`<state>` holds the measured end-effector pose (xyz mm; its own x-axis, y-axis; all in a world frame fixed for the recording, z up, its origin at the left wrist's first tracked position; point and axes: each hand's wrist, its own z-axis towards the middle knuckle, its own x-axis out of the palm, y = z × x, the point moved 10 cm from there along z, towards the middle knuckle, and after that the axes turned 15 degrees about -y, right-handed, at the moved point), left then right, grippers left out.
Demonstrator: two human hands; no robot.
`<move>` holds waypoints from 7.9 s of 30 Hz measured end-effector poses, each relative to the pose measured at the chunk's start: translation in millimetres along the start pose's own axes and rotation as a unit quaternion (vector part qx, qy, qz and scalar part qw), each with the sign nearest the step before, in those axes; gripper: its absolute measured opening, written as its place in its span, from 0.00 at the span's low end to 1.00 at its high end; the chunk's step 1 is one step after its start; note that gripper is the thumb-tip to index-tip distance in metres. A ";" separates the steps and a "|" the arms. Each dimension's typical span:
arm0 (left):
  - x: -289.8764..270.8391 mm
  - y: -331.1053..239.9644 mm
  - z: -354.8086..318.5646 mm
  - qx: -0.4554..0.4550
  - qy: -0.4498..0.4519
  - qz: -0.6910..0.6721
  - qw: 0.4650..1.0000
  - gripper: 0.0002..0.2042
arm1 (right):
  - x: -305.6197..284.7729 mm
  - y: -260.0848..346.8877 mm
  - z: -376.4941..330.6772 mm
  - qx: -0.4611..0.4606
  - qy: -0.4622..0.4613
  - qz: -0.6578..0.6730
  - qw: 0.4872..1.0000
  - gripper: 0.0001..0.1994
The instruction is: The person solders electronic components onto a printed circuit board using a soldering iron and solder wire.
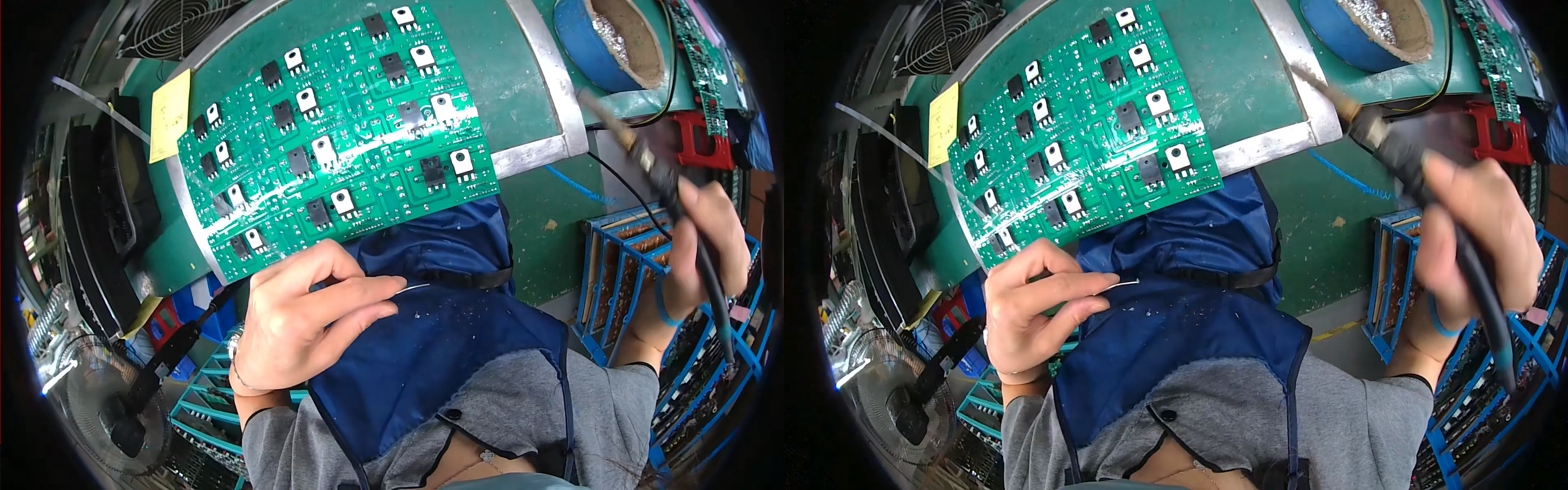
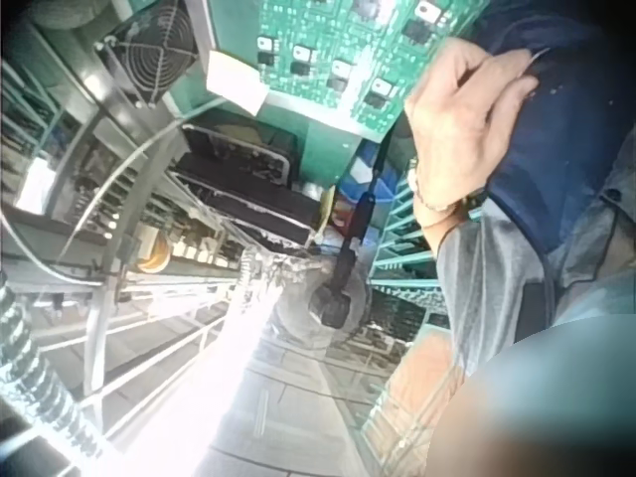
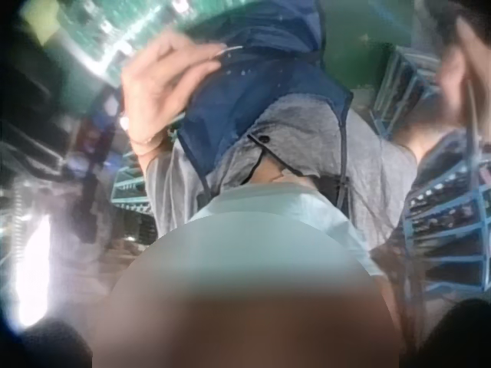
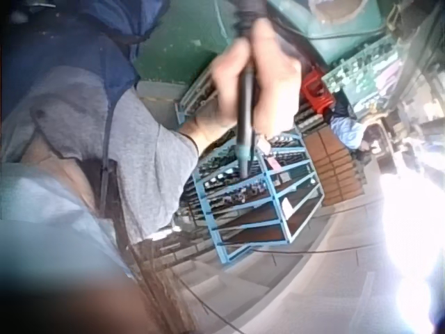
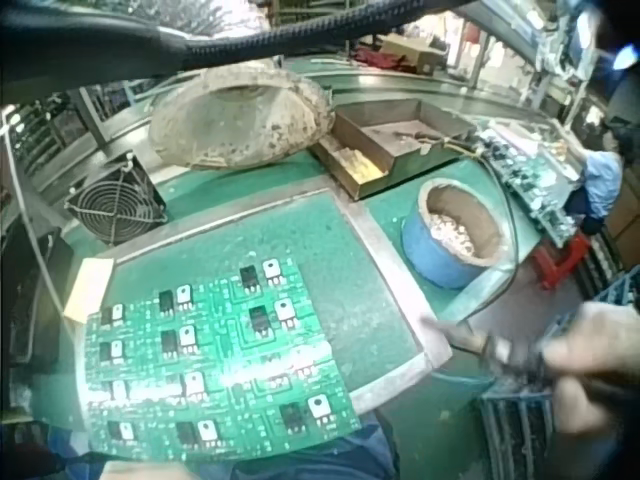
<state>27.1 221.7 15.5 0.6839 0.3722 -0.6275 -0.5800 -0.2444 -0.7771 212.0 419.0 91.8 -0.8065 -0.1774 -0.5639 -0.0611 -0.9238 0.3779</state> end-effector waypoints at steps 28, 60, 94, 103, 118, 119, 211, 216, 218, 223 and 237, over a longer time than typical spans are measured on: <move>-130.5 141.8 -85.5 -0.126 -0.391 -0.003 0.911 0.07 | 37.9 -9.7 -44.8 0.235 -0.197 0.027 0.951 0.15; -109.7 159.5 -95.6 -0.188 -0.359 -0.060 0.912 0.19 | 122.6 1.0 -65.7 0.302 -0.137 0.112 0.937 0.16; -123.8 152.4 20.0 -0.120 -0.268 -0.105 0.950 0.12 | 188.4 80.8 83.3 0.025 0.146 0.256 0.955 0.16; -127.7 146.2 20.0 -0.102 -0.285 0.011 0.953 0.13 | 223.8 94.6 79.7 0.045 0.199 0.263 0.943 0.16; -124.6 137.6 18.4 -0.041 -0.340 0.079 0.936 0.15 | 233.8 102.8 73.1 -0.001 0.206 0.254 0.945 0.14; -123.9 137.1 19.1 -0.037 -0.338 0.080 0.937 0.15 | 234.1 103.6 72.4 -0.013 0.206 0.250 0.946 0.13; -109.7 124.7 36.3 -0.036 -0.293 0.044 0.955 0.10 | 214.2 91.4 74.5 -0.090 0.211 0.258 0.939 0.12; -107.6 124.8 36.7 -0.027 -0.295 0.058 0.953 0.11 | 218.0 89.8 72.3 -0.092 0.206 0.268 0.937 0.12; -108.5 123.9 37.1 -0.028 -0.296 0.058 0.953 0.11 | 218.0 89.7 73.1 -0.087 0.204 0.271 0.937 0.12; -110.1 123.5 35.8 -0.030 -0.302 0.072 0.950 0.11 | 219.0 89.9 71.4 -0.095 0.209 0.271 0.935 0.12; -109.1 126.0 37.5 -0.032 -0.297 0.068 0.952 0.11 | 221.3 93.9 71.4 -0.095 0.218 0.257 0.937 0.13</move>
<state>-137.2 183.9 -12.1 0.2228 0.7690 -0.5991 -0.6047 -0.3730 -0.7037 -14.3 317.2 54.8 -0.3813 -0.6981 -0.6060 0.4080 -0.7153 0.5673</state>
